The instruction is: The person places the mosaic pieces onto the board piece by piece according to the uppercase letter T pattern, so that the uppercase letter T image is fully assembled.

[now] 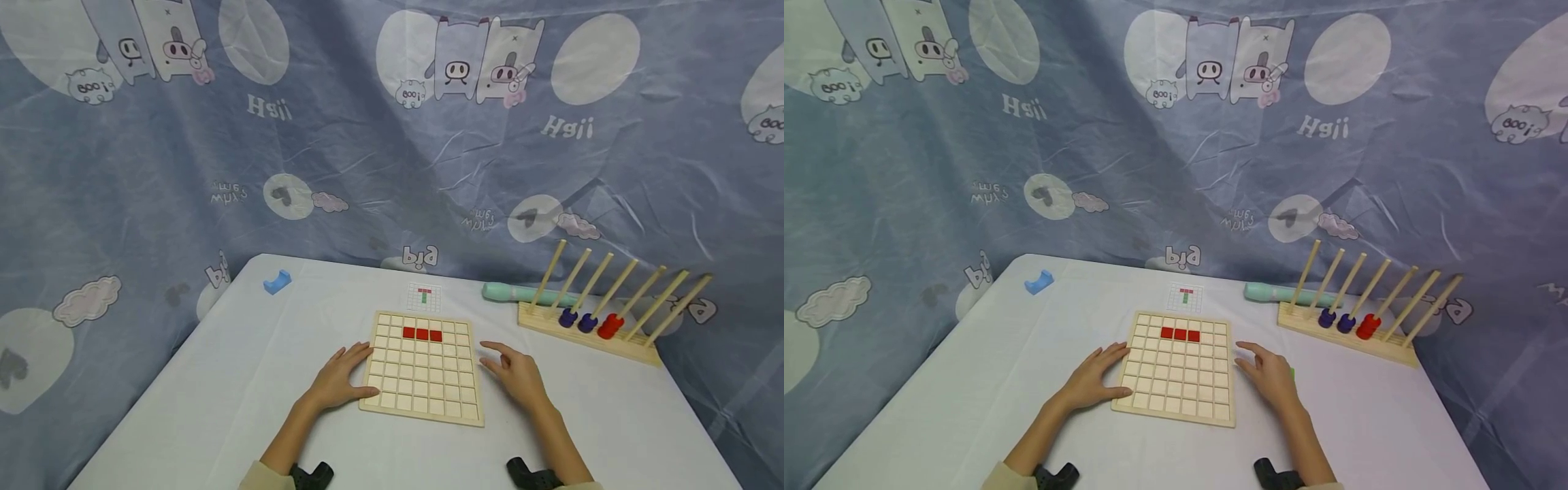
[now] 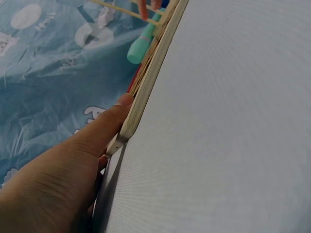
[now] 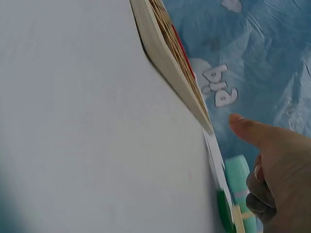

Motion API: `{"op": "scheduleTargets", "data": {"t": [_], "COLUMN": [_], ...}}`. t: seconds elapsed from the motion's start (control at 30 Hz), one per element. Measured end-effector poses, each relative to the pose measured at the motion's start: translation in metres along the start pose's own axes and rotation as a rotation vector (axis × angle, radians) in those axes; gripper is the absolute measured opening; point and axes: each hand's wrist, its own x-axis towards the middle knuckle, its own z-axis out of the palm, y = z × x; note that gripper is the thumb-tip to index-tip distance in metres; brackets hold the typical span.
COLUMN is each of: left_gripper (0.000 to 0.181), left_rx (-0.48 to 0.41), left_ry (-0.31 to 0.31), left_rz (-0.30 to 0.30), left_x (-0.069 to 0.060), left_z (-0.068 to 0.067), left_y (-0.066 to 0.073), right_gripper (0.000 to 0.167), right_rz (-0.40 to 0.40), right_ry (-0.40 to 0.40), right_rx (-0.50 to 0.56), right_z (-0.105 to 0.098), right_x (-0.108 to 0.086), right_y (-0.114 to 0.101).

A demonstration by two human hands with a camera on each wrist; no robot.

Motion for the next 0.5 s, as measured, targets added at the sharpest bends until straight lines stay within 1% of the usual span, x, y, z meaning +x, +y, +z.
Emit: {"op": "scheduleTargets", "data": {"t": [0.13, 0.33, 0.5], "left_gripper": [0.088, 0.088, 0.088], "left_rx": [0.0, 0.005, 0.001], "left_ry": [-0.001, -0.004, -0.005], "left_rz": [0.0, -0.005, -0.002], "left_x": [0.0, 0.0, 0.0], "left_z": [-0.001, -0.001, 0.0], "left_y": [0.001, 0.001, 0.001], "right_gripper": [0.033, 0.036, 0.038], "right_rz": [0.013, 0.118, 0.184], "right_ry": [0.012, -0.006, -0.013], "right_rx": [-0.044, -0.105, -0.141], "right_z": [-0.017, -0.038, -0.048], "right_x": [-0.011, -0.028, -0.04], "right_y": [0.017, 0.041, 0.056]}}
